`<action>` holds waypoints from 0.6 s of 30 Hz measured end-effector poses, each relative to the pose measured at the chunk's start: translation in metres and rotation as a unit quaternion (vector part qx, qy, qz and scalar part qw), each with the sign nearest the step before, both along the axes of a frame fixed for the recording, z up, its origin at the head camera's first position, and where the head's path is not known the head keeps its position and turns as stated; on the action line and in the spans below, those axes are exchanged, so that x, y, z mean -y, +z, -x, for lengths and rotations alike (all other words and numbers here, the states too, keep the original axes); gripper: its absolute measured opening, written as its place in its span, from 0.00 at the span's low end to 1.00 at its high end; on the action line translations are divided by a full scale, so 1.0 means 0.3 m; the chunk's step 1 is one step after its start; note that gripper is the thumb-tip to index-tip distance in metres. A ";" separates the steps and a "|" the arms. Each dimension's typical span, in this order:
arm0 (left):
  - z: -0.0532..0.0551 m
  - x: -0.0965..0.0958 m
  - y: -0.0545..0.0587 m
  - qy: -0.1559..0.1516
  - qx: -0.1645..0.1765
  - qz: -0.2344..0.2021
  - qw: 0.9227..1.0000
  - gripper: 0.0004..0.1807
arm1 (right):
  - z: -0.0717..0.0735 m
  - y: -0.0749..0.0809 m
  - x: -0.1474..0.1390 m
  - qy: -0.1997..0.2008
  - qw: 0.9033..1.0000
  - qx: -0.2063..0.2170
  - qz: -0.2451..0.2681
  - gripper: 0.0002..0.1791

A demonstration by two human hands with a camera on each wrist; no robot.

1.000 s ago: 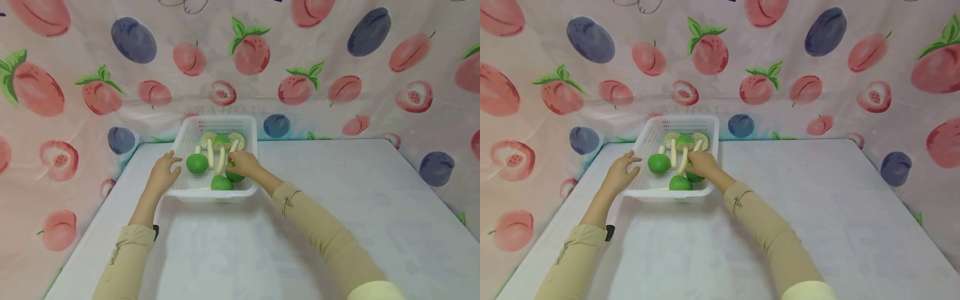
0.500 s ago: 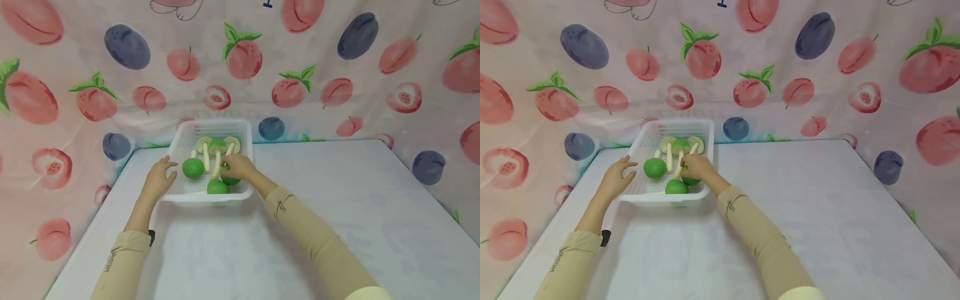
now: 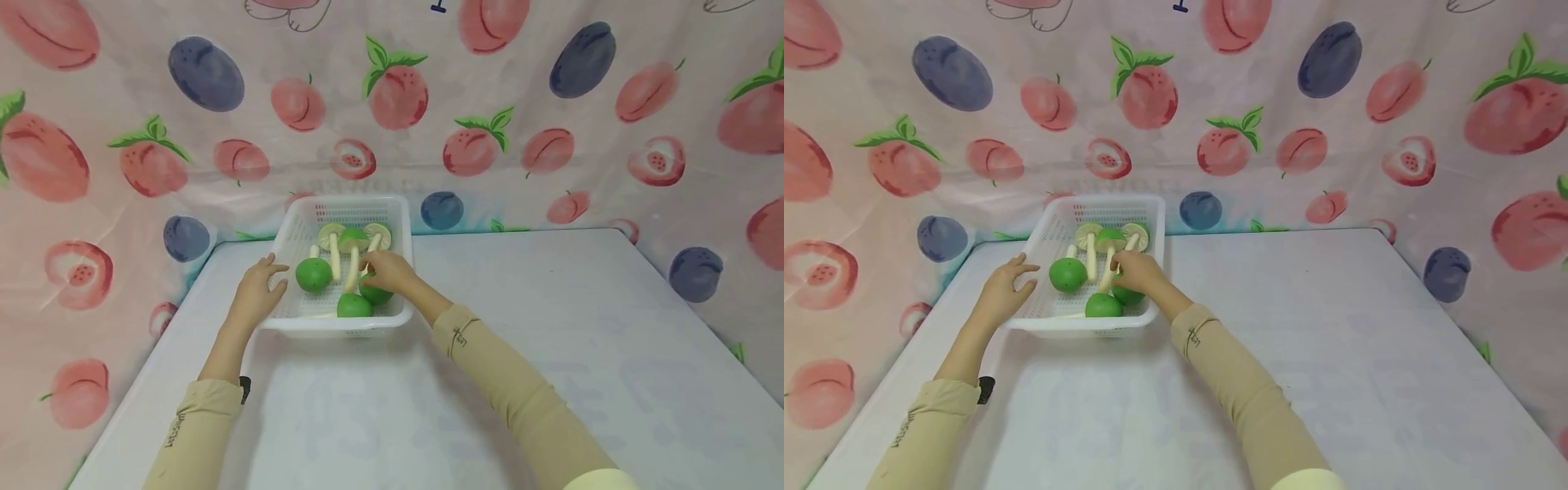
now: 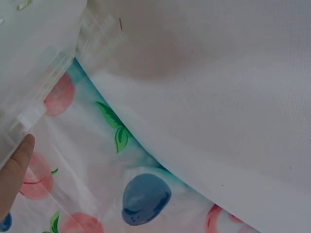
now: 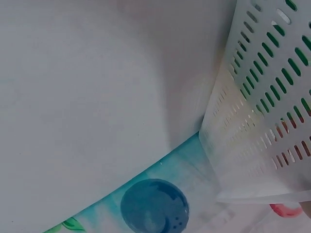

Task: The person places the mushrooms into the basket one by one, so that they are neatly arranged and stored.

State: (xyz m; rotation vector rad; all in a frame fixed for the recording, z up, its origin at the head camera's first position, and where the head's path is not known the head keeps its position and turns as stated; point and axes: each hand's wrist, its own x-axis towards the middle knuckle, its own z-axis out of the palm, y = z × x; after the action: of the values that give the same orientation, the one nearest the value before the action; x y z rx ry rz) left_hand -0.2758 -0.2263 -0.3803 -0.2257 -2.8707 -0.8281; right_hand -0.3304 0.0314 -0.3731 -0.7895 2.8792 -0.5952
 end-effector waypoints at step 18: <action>0.028 0.006 -0.016 -0.011 0.009 0.017 1.000 0.20 | -0.009 -0.024 -0.055 -0.035 0.929 -0.041 0.366 0.09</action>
State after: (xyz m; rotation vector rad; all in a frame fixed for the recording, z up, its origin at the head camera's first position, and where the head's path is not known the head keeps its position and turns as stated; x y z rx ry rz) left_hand -0.2840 -0.2280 -0.3850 -0.2547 -2.9057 -0.7904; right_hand -0.3278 0.0480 -0.3802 -0.7804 2.7367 -1.7354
